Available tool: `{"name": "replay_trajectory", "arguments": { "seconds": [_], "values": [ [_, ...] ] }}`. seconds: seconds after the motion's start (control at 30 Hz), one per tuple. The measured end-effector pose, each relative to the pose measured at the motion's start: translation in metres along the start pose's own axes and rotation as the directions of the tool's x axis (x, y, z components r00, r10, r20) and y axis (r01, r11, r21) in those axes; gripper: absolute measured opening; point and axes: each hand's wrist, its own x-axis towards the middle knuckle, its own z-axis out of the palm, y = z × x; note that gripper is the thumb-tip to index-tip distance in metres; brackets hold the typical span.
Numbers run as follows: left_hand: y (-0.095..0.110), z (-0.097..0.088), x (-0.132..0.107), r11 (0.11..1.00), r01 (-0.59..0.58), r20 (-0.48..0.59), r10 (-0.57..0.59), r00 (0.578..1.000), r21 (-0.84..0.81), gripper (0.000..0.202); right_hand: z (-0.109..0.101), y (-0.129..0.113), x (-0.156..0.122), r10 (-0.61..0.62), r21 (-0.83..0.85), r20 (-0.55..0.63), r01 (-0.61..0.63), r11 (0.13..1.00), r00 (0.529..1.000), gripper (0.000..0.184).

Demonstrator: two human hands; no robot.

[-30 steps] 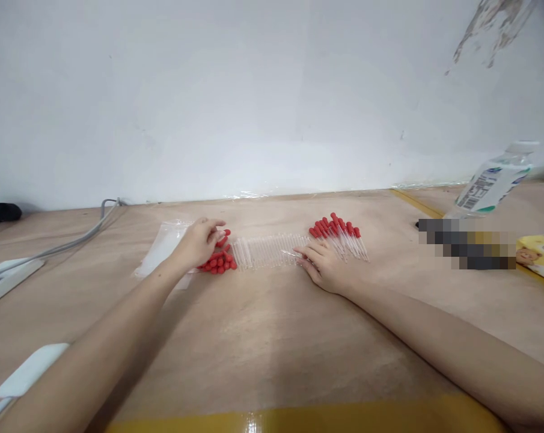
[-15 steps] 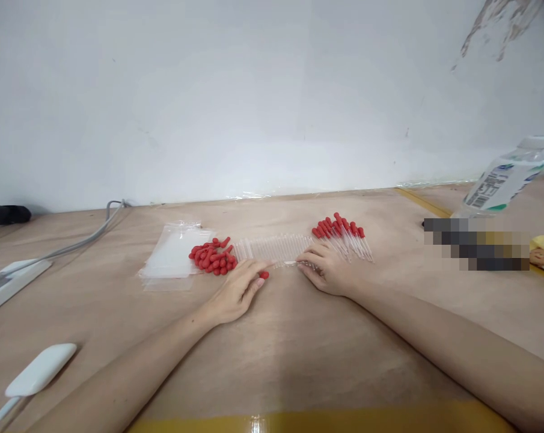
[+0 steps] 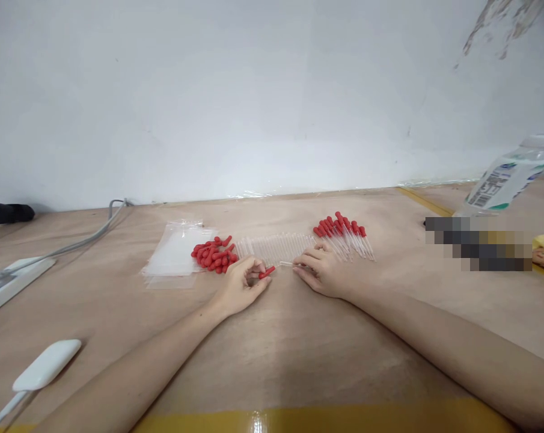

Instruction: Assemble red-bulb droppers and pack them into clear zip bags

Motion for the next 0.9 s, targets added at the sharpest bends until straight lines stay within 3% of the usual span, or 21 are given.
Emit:
{"name": "replay_trajectory", "arguments": {
  "seconds": [0.27, 0.6, 0.9],
  "values": [
    [0.005, 0.002, 0.001, 0.997, 0.05, 0.013, -0.049, 0.999, -0.065, 0.012, -0.003, -0.011, 0.005, 0.002, 0.017, 0.006, -0.003, 1.0, 1.0, 0.019],
    [0.004, 0.003, 0.001, 0.999, 0.041, -0.039, -0.04, 0.998, 0.032, 0.019, -0.008, -0.022, 0.008, 0.044, 0.094, 0.032, -0.047, 0.994, 0.998, 0.011],
    [0.003, 0.003, 0.004, 0.995, 0.072, -0.02, -0.071, 0.997, 0.063, 0.021, -0.01, -0.032, 0.01, 0.062, 0.093, 0.083, -0.069, 0.993, 0.995, 0.013]
  ]
}}
